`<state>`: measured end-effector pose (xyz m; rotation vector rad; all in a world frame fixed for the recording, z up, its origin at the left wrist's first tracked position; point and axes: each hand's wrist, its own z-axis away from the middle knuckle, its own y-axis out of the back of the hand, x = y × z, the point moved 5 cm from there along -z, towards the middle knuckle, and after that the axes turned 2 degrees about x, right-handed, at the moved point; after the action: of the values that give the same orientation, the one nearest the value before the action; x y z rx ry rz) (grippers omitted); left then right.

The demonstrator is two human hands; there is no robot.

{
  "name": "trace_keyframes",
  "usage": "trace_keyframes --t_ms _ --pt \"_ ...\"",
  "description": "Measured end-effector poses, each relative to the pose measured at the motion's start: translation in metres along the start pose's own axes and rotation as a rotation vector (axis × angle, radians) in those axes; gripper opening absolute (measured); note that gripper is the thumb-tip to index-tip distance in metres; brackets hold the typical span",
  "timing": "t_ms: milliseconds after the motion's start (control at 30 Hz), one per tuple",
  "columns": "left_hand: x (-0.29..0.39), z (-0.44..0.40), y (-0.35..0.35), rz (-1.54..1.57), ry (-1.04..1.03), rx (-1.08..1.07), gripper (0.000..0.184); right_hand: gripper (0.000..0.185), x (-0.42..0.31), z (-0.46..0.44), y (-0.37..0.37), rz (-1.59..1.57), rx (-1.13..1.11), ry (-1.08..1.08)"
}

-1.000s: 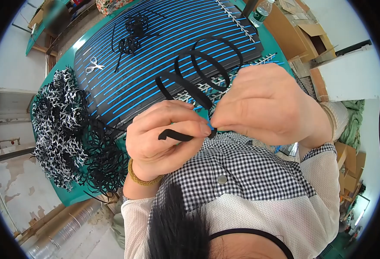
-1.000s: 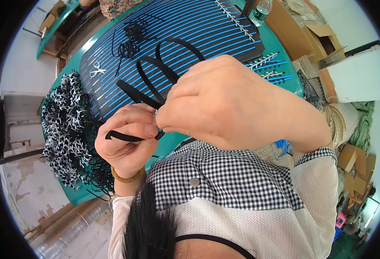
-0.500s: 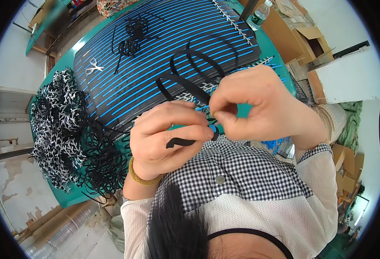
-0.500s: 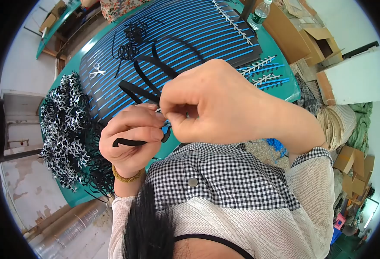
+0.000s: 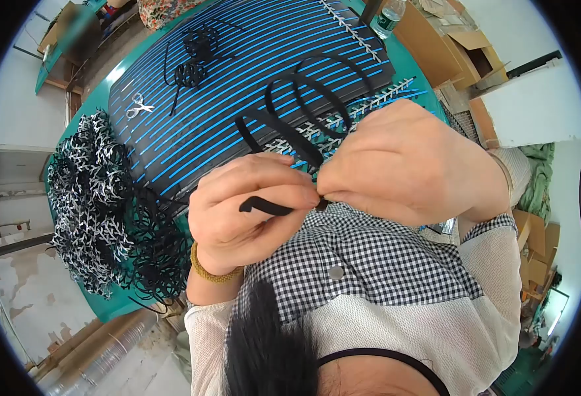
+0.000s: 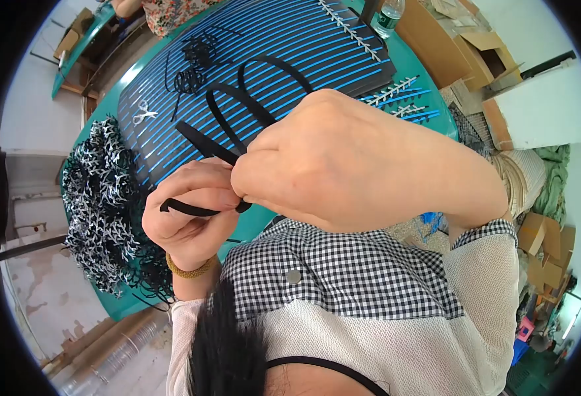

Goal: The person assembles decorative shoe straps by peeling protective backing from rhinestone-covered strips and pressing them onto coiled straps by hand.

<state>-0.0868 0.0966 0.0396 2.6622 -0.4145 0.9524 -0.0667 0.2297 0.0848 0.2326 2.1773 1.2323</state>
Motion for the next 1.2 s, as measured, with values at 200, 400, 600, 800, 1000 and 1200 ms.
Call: trace_keyframes --t_ms 200,400,600,800,1000,1200 --pt "0.001 0.004 0.002 0.007 0.02 -0.005 0.019 0.013 0.003 -0.005 -0.005 -0.065 0.064 -0.056" --pt "-0.005 0.001 0.0 -0.003 -0.046 0.03 0.018 0.004 0.023 0.003 -0.013 -0.449 0.228 -0.392" --pt "-0.008 -0.007 0.005 0.039 -0.046 0.101 0.019 0.003 0.038 0.022 -0.017 -0.548 0.544 -0.441" --pt "-0.009 -0.002 0.021 0.323 0.062 0.436 0.024 0.009 0.068 0.052 -0.055 -1.292 0.789 -0.44" --pt "-0.021 0.002 0.057 0.567 0.116 0.586 0.039 0.013 0.115 0.11 -0.085 -2.08 1.013 -0.409" --pt "-0.017 -0.004 0.086 0.908 0.1 0.54 0.011 0.015 0.164 0.199 -0.087 -2.05 1.432 -0.448"
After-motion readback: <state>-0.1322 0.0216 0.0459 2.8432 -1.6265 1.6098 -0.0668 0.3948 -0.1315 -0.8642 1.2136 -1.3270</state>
